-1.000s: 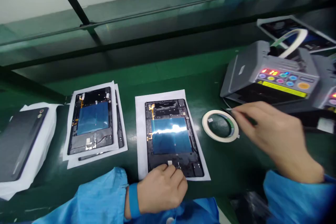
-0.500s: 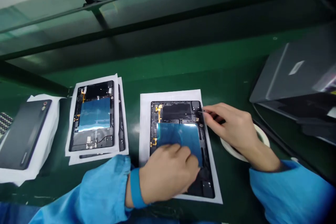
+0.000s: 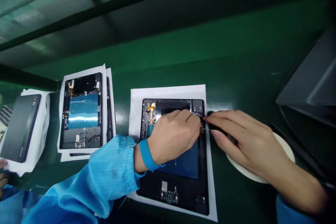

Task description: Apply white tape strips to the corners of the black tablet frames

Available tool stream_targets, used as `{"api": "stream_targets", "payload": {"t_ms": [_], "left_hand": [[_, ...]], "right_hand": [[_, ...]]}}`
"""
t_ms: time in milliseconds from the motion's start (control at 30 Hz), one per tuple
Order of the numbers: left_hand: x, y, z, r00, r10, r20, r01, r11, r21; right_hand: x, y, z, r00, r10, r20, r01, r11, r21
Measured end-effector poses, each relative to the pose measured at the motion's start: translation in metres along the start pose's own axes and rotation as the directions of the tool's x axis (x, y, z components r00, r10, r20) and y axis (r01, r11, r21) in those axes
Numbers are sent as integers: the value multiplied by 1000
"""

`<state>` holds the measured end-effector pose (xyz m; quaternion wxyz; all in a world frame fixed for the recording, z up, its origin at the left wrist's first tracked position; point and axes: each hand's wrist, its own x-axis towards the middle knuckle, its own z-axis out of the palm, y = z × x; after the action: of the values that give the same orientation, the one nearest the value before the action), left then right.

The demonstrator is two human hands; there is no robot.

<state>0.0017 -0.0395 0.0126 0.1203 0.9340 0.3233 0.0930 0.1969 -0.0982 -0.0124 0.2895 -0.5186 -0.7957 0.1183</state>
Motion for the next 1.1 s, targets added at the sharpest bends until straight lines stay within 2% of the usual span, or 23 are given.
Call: {"api": "stream_targets", "payload": {"t_ms": [667,867,1100], "left_hand": [[1,-10,3,996,-43,-76,23,969,-246],[2,-10,4,998,-34,-57,21,977,-214],[2,-10,5,997,-33,-70,19,979,-201]], "right_hand": [[2,-1,-1,1000,8,20,-8,1000,-17],[2,-2,-1,999,28,19,-28,1000,-14],[3,-4,0,999,-25,33,28,994,-107]]}}
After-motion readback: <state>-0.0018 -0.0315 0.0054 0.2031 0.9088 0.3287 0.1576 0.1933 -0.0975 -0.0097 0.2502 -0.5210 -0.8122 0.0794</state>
